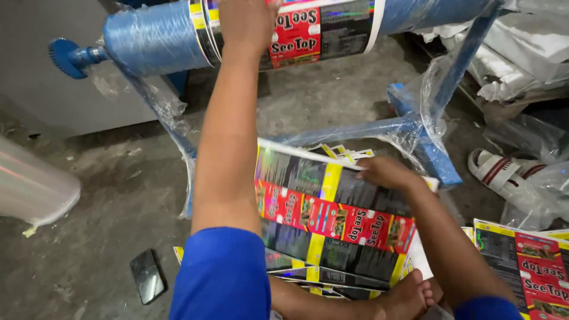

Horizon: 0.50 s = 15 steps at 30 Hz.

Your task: Stacking printed holographic labels from a roll into an organized pile on the floor.

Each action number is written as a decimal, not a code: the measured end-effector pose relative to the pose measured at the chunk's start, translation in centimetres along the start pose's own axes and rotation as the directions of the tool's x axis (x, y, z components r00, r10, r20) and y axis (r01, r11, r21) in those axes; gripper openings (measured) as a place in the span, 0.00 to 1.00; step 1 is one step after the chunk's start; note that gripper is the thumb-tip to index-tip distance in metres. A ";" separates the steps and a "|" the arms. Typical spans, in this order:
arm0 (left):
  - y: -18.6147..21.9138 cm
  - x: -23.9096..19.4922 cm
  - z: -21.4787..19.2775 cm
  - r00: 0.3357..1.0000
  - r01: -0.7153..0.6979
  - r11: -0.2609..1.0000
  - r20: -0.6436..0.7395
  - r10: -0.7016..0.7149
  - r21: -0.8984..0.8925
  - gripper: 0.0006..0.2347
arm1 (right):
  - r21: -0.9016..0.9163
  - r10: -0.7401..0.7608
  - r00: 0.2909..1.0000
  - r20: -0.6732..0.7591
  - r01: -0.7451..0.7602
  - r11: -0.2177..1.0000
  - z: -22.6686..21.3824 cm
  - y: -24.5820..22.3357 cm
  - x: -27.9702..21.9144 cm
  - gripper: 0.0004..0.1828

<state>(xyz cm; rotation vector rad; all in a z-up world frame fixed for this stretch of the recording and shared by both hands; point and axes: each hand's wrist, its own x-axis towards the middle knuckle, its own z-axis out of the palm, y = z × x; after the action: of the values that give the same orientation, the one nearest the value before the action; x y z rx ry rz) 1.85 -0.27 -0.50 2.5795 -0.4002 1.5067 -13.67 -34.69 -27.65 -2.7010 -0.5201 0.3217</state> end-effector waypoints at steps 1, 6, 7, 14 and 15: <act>0.2 -0.8 -0.5 1.000 -0.002 1.000 0.001 0.002 0.001 0.16 | 0.002 -0.001 1.000 -0.001 0.001 1.000 1.1 -0.2 1.6 0.20; -0.5 -2.6 -2.8 0.983 -0.162 0.970 -0.055 0.174 0.181 0.21 | 0.330 -0.175 0.864 -0.472 0.358 0.873 4.1 0.1 10.1 0.21; -0.9 -2.2 -3.9 0.983 -0.162 0.970 -0.052 0.174 0.184 0.21 | 0.333 -0.178 0.864 -0.471 0.360 0.872 1.1 -1.4 10.2 0.21; -3.8 -2.0 -2.9 0.981 -0.047 0.999 0.188 0.044 0.011 0.22 | 0.691 0.331 0.809 -0.486 0.587 -0.422 -13.1 -3.5 15.7 0.10; -4.2 -2.7 -1.7 0.990 -0.074 0.997 0.121 0.072 0.012 0.24 | 0.630 0.382 0.826 -0.415 0.564 -0.533 -13.6 -2.3 17.3 0.14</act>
<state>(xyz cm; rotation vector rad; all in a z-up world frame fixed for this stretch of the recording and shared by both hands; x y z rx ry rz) 0.40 4.59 -1.93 2.7051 -0.5025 1.3854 5.20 -30.04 -17.05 -0.4682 -0.0677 -0.1545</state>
